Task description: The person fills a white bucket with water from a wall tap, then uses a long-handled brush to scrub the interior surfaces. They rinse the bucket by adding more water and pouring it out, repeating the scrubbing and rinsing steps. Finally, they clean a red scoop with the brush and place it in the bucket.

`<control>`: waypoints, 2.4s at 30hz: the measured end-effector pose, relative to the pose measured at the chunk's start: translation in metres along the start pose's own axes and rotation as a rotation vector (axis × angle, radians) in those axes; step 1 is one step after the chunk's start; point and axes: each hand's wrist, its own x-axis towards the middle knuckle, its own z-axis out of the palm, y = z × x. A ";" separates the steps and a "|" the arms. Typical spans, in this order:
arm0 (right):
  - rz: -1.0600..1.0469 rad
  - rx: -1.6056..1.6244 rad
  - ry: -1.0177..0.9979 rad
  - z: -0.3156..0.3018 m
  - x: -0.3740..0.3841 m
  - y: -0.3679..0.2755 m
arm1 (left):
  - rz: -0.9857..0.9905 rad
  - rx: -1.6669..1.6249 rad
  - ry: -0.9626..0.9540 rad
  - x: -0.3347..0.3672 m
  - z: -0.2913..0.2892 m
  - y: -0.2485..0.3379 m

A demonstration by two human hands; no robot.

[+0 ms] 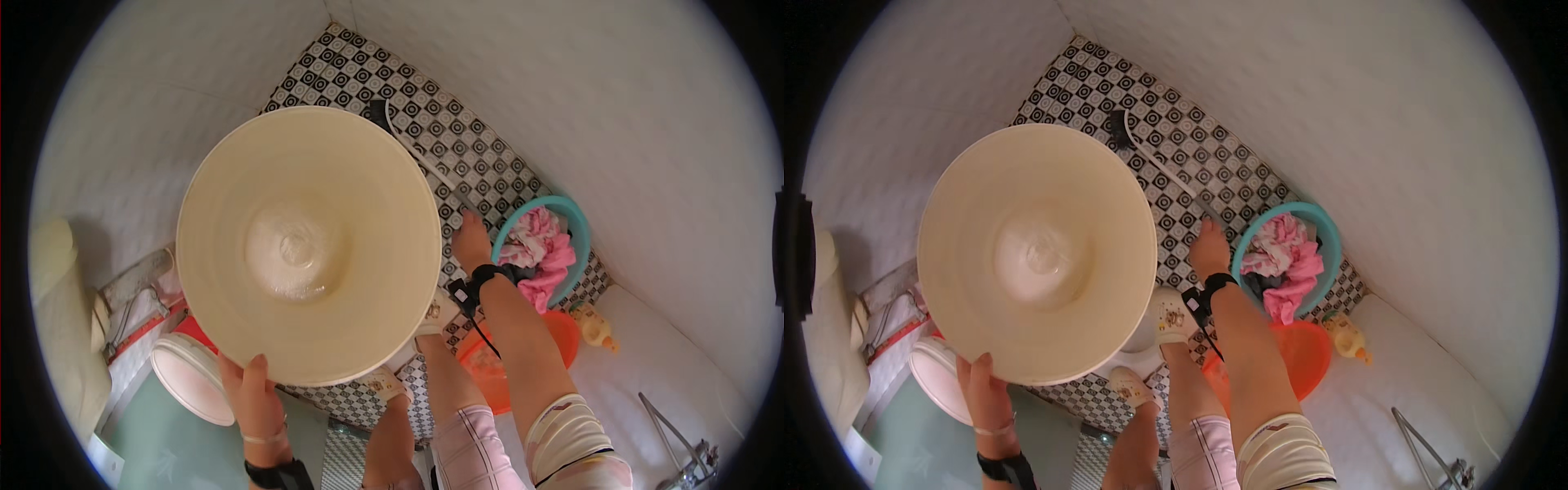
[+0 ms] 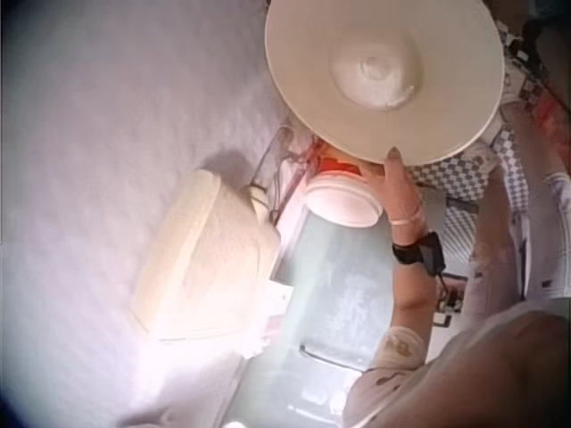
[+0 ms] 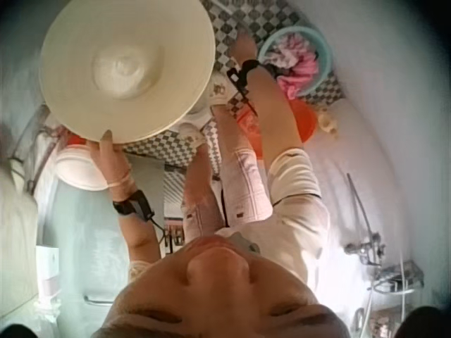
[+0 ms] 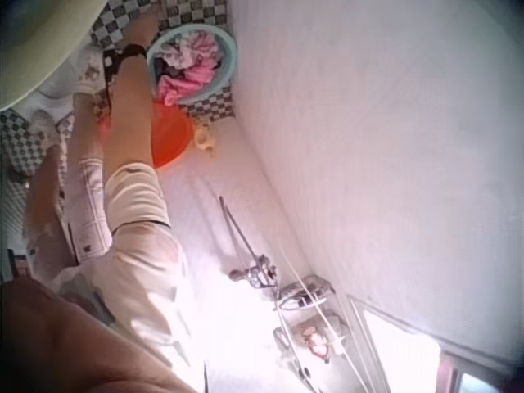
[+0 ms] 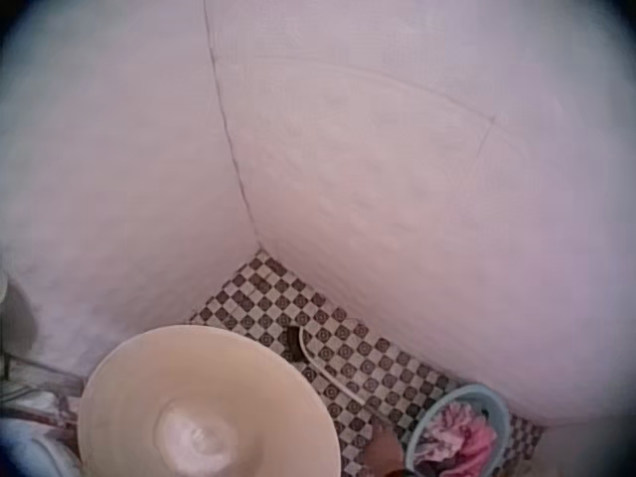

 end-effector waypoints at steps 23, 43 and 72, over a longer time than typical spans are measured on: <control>0.176 0.989 -0.231 -0.183 -0.190 0.070 | 0.001 0.200 -0.142 0.025 0.023 0.007; -0.113 0.203 0.117 -0.204 -0.472 0.037 | -0.153 0.034 -0.337 -0.188 -0.145 -0.052; -0.399 -0.178 -0.369 -0.108 -0.390 0.010 | -0.460 0.438 0.243 -0.229 -0.166 -0.112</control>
